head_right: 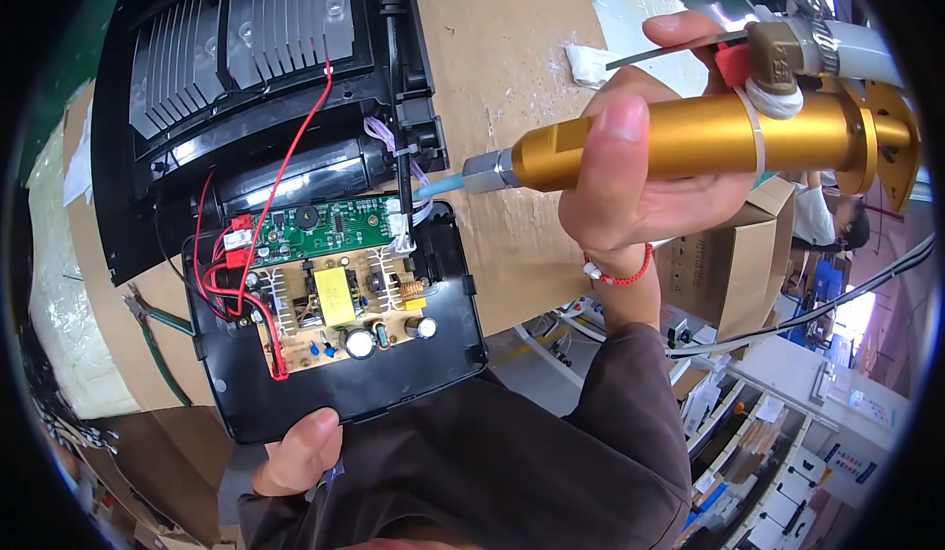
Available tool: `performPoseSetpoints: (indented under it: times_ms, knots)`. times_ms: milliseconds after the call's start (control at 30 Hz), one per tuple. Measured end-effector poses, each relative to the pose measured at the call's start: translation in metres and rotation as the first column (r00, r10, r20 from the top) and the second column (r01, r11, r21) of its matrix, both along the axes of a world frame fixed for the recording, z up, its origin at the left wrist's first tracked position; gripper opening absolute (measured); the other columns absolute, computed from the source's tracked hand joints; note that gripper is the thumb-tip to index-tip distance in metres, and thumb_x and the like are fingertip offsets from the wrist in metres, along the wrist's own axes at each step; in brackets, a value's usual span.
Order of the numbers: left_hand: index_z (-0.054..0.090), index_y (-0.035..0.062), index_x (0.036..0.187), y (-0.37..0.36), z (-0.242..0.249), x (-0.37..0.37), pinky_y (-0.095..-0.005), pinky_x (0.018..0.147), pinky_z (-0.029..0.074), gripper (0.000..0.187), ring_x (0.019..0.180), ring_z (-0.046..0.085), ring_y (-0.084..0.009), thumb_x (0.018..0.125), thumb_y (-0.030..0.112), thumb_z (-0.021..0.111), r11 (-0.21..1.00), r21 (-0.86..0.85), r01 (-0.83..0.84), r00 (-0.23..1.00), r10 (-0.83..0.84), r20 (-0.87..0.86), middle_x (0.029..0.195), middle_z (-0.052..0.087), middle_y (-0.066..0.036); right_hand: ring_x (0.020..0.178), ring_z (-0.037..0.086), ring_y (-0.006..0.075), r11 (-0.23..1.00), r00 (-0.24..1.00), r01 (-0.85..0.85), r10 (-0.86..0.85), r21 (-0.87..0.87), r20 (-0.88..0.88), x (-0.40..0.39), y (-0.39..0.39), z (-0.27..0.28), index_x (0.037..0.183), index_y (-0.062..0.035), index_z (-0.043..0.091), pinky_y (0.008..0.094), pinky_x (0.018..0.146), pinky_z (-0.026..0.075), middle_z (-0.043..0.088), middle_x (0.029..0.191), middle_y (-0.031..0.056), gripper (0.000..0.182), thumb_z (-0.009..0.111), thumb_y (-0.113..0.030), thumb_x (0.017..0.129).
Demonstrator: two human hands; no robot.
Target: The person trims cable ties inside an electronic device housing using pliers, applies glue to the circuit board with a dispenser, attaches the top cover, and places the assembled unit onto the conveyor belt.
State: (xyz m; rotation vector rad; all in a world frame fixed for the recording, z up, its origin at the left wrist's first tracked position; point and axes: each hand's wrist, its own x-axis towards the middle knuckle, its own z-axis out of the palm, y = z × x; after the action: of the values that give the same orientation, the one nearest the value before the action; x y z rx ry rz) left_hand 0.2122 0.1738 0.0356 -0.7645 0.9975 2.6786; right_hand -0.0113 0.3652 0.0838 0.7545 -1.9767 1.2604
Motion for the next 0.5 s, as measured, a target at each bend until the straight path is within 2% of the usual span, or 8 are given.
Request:
performPoseSetpoints:
  times_ms: [500]
  knots:
    - [0.03,0.0037,0.142,0.01,-0.006,0.003,-0.0472,0.109,0.032,0.073,0.129,0.041,-0.0305,0.073,0.004,0.056,0.995,-0.048,-0.086,0.996,0.086,-0.007,0.139,0.041,-0.014,0.043,0.04,0.0062,0.998,0.999,-0.02,0.023,-0.067,0.036,0.003,-0.003,0.0,0.117,0.0067,0.03,0.0185,0.04,0.03,0.041,0.093,0.0143,0.05,0.056,-0.016,0.081]
